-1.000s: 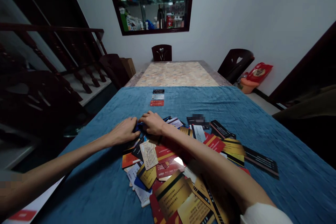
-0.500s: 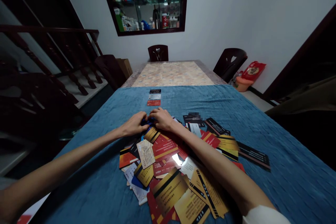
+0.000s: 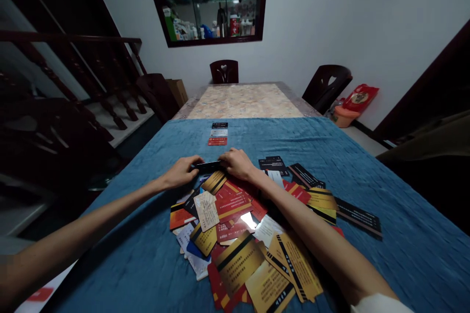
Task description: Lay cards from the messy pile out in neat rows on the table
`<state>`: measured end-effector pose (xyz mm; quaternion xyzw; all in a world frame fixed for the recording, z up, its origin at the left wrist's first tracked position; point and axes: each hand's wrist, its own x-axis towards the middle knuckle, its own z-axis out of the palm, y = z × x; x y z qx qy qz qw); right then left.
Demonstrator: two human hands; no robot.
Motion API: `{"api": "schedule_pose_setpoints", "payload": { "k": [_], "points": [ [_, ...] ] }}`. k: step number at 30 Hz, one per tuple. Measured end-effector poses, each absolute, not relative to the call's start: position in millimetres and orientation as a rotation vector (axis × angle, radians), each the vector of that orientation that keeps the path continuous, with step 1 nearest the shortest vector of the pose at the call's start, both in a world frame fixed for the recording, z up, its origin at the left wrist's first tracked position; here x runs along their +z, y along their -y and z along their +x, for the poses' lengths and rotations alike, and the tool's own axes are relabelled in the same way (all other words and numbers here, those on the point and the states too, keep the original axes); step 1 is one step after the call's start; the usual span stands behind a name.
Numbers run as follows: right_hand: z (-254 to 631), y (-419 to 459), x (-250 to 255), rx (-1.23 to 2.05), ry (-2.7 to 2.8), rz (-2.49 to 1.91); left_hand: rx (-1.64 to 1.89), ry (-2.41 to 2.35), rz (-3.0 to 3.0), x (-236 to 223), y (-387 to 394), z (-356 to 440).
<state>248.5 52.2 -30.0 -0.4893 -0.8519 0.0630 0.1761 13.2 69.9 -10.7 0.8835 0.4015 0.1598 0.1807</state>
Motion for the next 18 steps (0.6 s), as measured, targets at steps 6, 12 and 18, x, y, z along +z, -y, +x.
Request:
{"api": "schedule_pose_setpoints", "payload": {
  "k": [6, 12, 18],
  "points": [
    [255, -50, -36, 0.194, 2.279, -1.47, 0.622, -1.174, 2.383, -17, -75, 18],
    [254, -49, -43, 0.185, 2.197, -1.435, 0.702, -1.135, 2.37, -24, -74, 22],
    [251, -47, -47, 0.146, 2.179, -1.458, 0.732, -1.16, 2.373, -25, -72, 27]
  ]
}}
